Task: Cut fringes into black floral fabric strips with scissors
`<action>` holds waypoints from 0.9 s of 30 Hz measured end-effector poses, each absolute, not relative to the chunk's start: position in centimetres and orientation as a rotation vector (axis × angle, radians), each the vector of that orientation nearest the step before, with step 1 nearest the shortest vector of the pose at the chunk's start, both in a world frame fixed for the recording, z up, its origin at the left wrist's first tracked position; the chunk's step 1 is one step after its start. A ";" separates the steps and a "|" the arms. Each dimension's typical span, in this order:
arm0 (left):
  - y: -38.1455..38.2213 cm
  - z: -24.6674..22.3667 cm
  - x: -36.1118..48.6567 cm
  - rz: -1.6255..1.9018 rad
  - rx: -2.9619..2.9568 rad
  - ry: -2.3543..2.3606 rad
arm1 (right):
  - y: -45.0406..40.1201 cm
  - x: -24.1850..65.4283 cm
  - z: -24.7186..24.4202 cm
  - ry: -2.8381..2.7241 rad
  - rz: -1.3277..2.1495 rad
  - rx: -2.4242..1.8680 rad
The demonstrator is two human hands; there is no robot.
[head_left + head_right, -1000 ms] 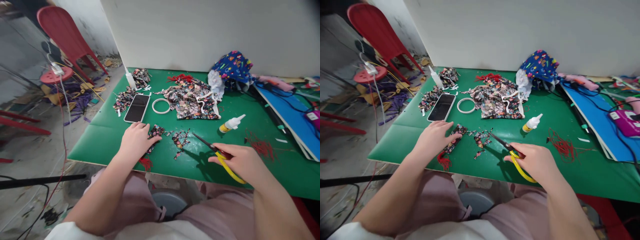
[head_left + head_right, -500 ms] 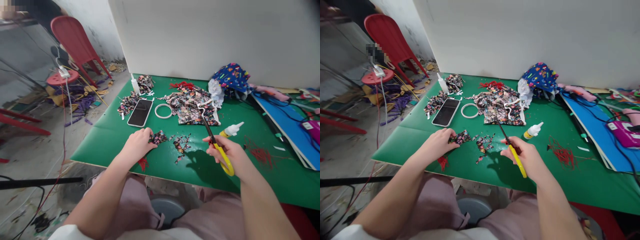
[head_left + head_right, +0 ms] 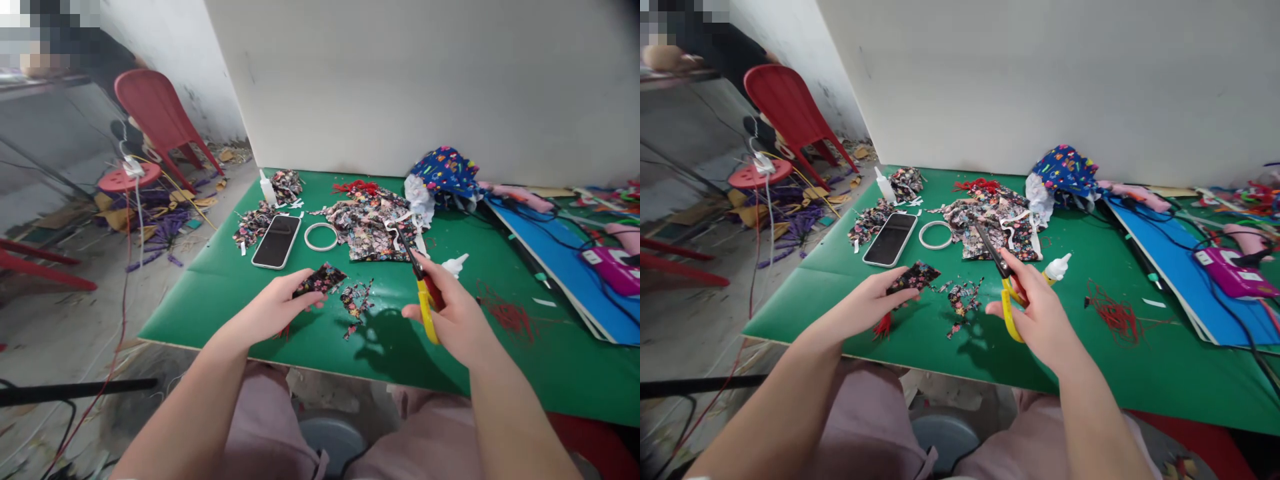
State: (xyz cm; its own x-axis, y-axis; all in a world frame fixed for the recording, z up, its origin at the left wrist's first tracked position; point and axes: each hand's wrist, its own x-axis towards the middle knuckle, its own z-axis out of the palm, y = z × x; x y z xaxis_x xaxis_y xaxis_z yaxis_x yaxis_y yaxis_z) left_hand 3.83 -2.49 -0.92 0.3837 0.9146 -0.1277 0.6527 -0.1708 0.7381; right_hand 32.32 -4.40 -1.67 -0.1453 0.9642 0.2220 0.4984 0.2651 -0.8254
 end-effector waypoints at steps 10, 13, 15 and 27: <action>-2.5 5.5 8.1 0.511 2.005 0.967 | -5.9 31.1 2.1 -1.936 0.323 -1.159; -2.3 5.3 8.5 0.531 2.061 1.023 | -6.2 31.9 2.8 -2.066 -0.084 -1.151; -2.4 4.9 8.4 0.535 2.059 1.046 | -6.3 32.5 2.8 -2.080 -0.229 -1.208; -3.3 3.7 8.0 0.592 2.115 0.972 | -5.5 30.9 0.7 -2.129 -0.414 -1.186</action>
